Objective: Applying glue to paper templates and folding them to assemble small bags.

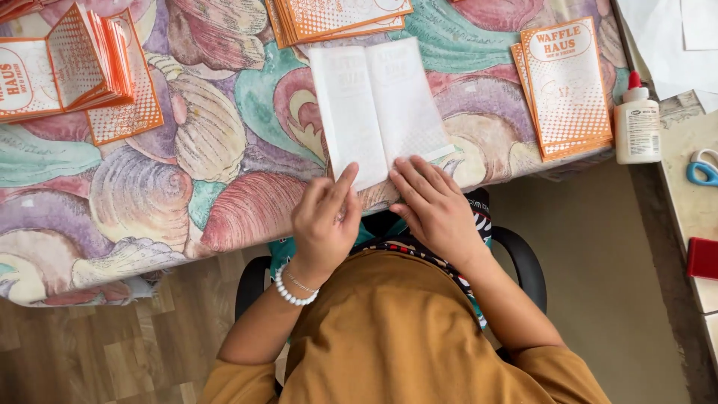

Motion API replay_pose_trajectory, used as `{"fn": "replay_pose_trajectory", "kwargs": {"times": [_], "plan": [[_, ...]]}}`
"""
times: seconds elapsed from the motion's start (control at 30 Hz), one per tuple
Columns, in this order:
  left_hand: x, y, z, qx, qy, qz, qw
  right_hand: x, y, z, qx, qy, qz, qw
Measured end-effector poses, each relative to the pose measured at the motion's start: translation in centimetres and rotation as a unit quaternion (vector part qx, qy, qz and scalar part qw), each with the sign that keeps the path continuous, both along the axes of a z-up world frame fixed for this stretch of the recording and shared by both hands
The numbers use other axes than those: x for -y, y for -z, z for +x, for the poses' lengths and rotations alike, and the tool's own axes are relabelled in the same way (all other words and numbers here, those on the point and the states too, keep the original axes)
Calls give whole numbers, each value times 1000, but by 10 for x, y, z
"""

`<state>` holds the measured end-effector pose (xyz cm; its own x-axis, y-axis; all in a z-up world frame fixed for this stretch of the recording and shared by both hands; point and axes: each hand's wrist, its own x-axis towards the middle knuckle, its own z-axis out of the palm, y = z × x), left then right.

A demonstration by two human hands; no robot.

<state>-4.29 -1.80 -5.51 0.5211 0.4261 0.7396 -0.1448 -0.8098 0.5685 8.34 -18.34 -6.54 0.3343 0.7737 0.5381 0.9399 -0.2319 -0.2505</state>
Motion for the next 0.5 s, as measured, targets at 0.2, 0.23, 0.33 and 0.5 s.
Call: {"fn": "replay_pose_trajectory", "kwargs": {"times": [0.2, 0.23, 0.33, 0.5], "plan": [[-21, -16, -27, -252, -50, 131, 958, 12, -3, 9, 34, -14, -32, 999], [-25, -17, -27, -256, -6, 148, 955, 14, -3, 12, 49, -8, -40, 998], [-32, -9, -23, -246, 59, 155, 955, 23, -4, 22, 69, -6, -54, 996], [-39, -8, -5, -267, 106, 214, 934, 37, -4, 37, 77, -17, -82, 994]]}}
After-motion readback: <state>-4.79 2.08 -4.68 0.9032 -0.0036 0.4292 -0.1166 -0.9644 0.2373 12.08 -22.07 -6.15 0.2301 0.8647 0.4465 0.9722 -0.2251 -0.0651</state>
